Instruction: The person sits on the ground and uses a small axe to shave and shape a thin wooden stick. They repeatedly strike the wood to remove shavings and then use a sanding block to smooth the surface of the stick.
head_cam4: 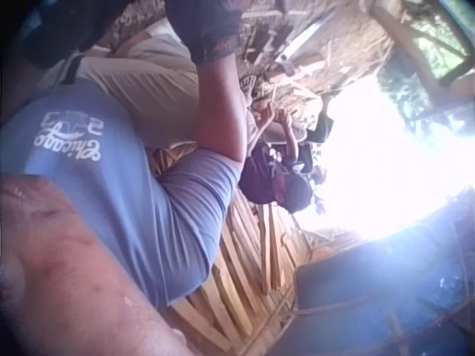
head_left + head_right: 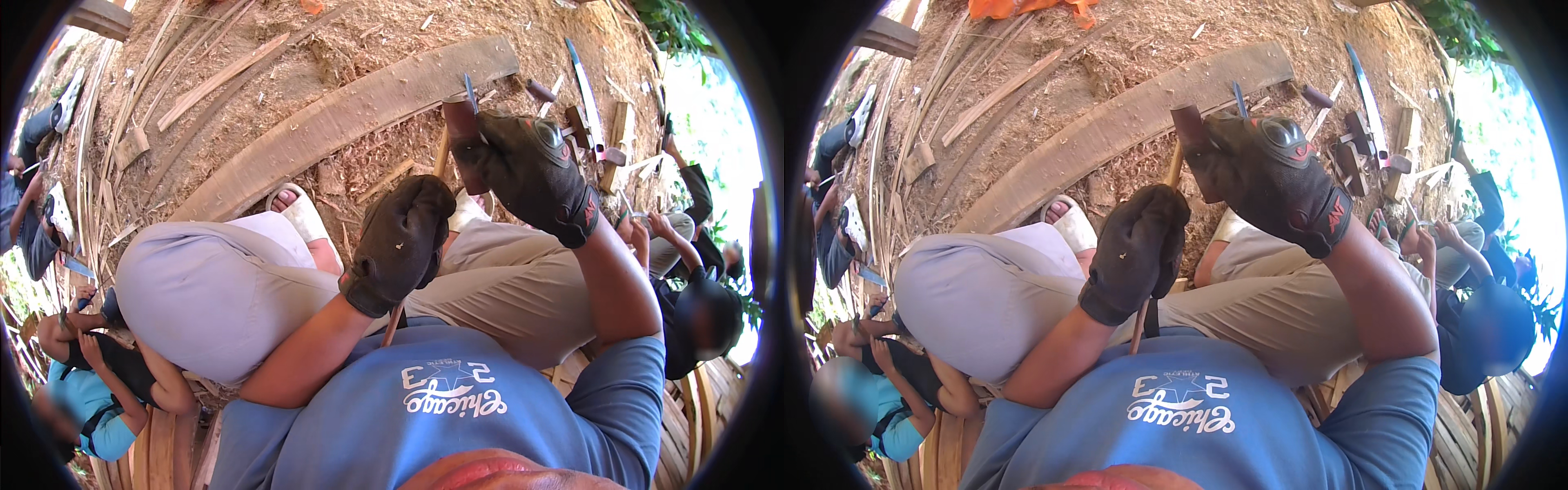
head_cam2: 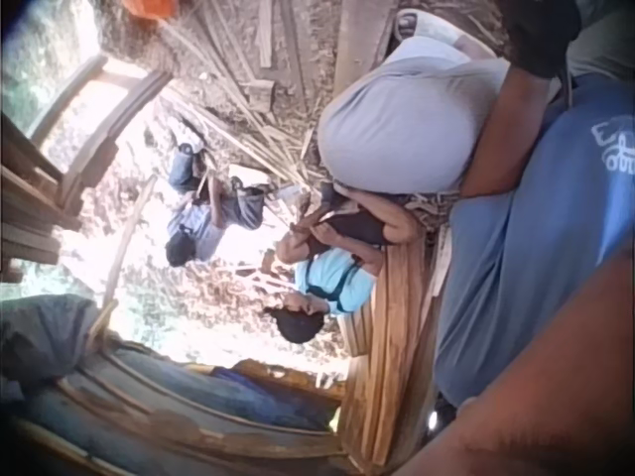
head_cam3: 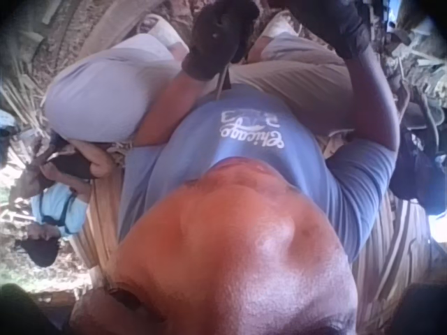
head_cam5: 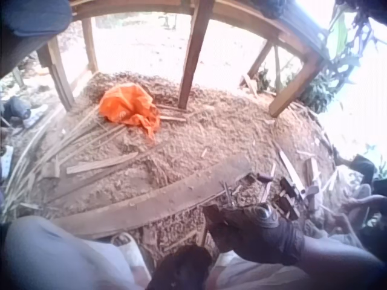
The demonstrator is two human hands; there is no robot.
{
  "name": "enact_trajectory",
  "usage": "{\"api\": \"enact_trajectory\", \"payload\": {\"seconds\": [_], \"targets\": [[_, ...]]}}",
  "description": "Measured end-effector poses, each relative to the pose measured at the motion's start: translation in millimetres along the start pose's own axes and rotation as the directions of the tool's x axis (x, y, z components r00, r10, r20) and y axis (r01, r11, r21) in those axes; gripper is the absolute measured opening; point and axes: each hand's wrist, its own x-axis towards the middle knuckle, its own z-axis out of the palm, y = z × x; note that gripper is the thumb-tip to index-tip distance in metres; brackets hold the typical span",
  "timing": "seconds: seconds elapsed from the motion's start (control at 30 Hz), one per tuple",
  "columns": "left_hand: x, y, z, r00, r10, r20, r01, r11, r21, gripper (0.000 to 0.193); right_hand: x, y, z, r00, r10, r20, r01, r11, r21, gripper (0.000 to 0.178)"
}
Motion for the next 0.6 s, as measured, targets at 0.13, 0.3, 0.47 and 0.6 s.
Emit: {"api": "enact_trajectory", "payload": {"seconds": [0.13, 0.3, 0.47, 0.6], "targets": [[24.4, -22.8, -1.5, 0.976, 0.213, 0.05, -0.201, 0.962, -0.183, 0.038, -2.8, 14.8, -2.9, 0.997, 0.021, 0.069, -0.025, 0.998, 0.058, 0.018], [-15.9, 39.5, -4.2, 0.945, -0.256, 0.203, 0.273, 0.96, -0.063, 0.038, -8.4, 30.2, 2.2, 0.995, -0.093, 0.018, 0.094, 0.995, -0.032, 0.015], [-62.9, 18.0, -13.5, 0.912, -0.358, 0.2, 0.402, 0.88, -0.255, 0.04, -9.9, -2.9, 19.0, 0.956, -0.104, 0.274, 0.13, 0.989, -0.078, 0.045], [-64.1, -16.4, -25.1, 0.878, -0.429, 0.211, 0.471, 0.854, -0.222, 0.038, -15.9, 10.0, 49.5, 0.887, 0.148, 0.437, -0.169, 0.986, 0.009, 0.033]]}}
